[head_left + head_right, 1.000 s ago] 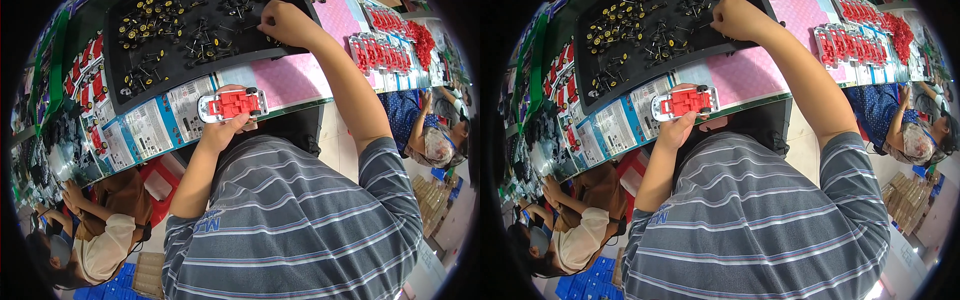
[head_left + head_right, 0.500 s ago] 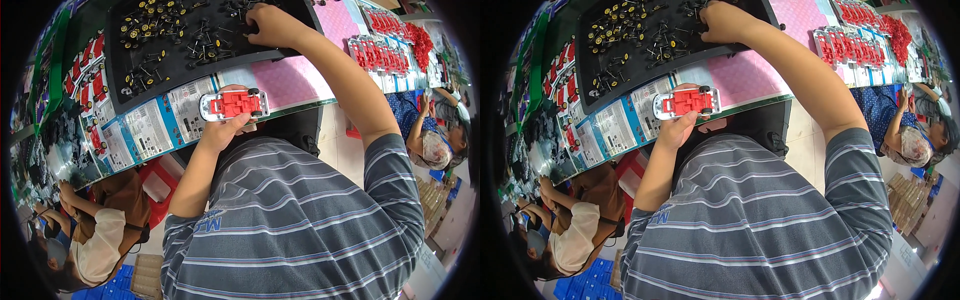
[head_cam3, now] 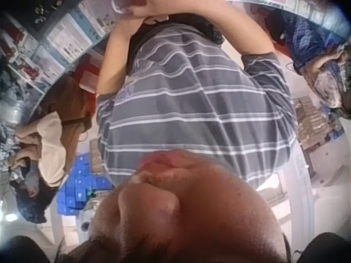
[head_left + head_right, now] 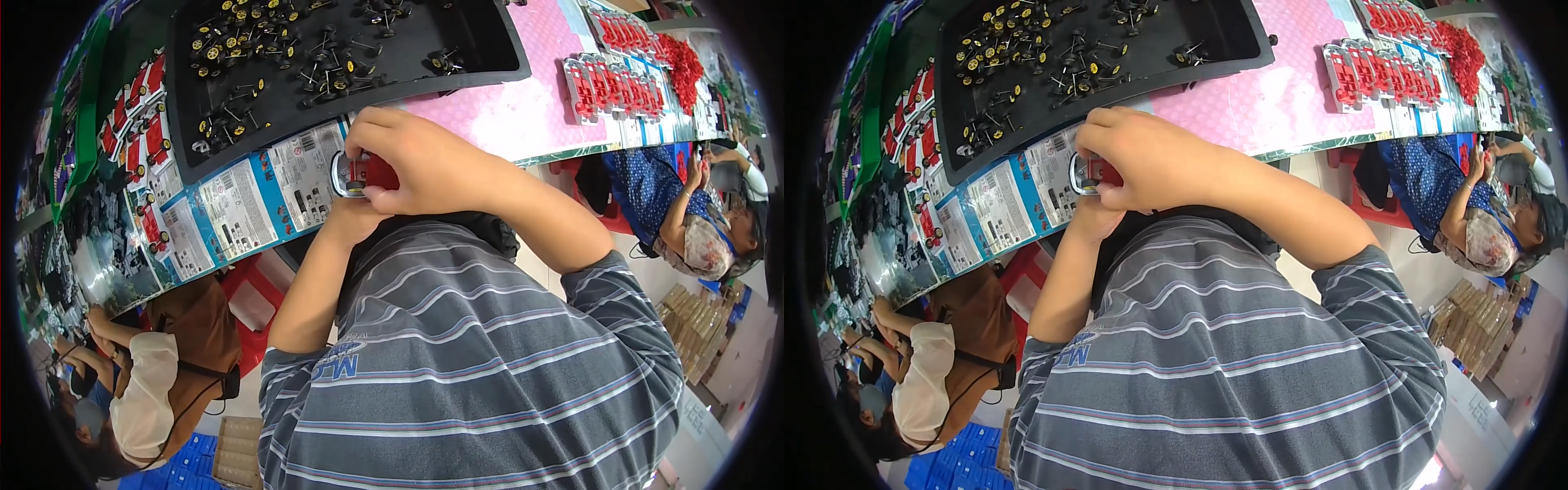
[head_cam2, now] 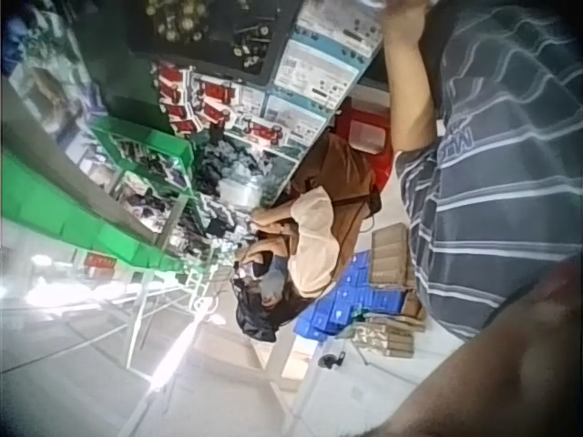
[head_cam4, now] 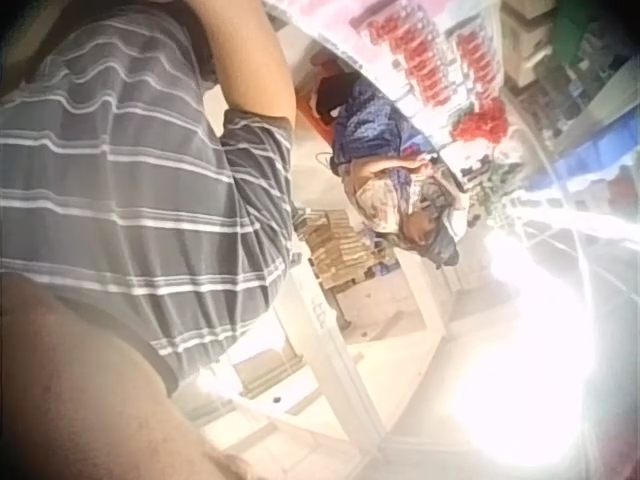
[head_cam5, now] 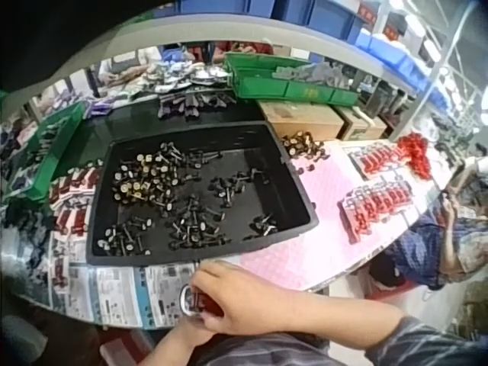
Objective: The person assembles toy cars by picking wheel axles from a tray, pressing them into toy car bodies by hand, and placing the assembled cars on the table.
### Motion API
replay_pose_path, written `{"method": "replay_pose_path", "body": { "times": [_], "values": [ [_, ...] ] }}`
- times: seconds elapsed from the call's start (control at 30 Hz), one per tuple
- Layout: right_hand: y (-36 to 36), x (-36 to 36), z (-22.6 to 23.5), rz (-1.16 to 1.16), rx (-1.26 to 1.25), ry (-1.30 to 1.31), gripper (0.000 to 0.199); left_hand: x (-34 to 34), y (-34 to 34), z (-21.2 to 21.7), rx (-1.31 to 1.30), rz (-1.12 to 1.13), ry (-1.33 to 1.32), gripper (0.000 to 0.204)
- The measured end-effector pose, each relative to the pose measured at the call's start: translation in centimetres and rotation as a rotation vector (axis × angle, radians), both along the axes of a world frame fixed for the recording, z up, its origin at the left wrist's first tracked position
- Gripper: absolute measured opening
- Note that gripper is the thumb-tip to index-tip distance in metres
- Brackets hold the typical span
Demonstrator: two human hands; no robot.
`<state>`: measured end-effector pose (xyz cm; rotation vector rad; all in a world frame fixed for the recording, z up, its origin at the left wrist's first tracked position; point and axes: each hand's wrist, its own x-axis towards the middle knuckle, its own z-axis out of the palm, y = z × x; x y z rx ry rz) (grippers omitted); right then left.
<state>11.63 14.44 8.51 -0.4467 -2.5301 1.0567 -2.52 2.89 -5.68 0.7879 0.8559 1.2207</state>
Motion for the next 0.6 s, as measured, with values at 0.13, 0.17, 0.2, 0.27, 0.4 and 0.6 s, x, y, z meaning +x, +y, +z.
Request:
{"method": "replay_pose_path", "body": {
  "times": [0.13, 0.17, 0.2, 0.27, 0.4, 0.6],
  "values": [
    [0.0, 0.0, 0.0, 0.0, -0.05, -0.073, 0.042, 0.4, 0.0, 1.0, 0.024, 0.024, 0.114, 0.06],
    [-0.1, 0.1, 0.1, 0.002, -0.038, -0.066, 0.044, 0.5, -0.1, 1.0, 0.022, 0.033, 0.116, 0.06],
    [-0.2, 0.2, -0.1, 0.002, -0.027, -0.051, 0.045, 0.4, -0.3, 0.9, -0.051, 0.017, 0.018, 0.058],
    [0.0, 0.2, 0.0, 0.004, -0.055, -0.025, 0.044, 0.8, -0.2, 1.2, -0.042, 0.063, -0.13, 0.05],
    [0.8, 0.7, 0.3, -0.03, -0.116, 0.014, 0.043, 1.1, -0.2, 2.4, 0.016, 0.079, -0.196, 0.035],
    [-0.3, -0.3, -1.0, -0.053, -0.029, 0.005, 0.045, 0.7, -0.2, 1.2, -0.047, -0.012, -0.062, 0.024]
  ]
}}
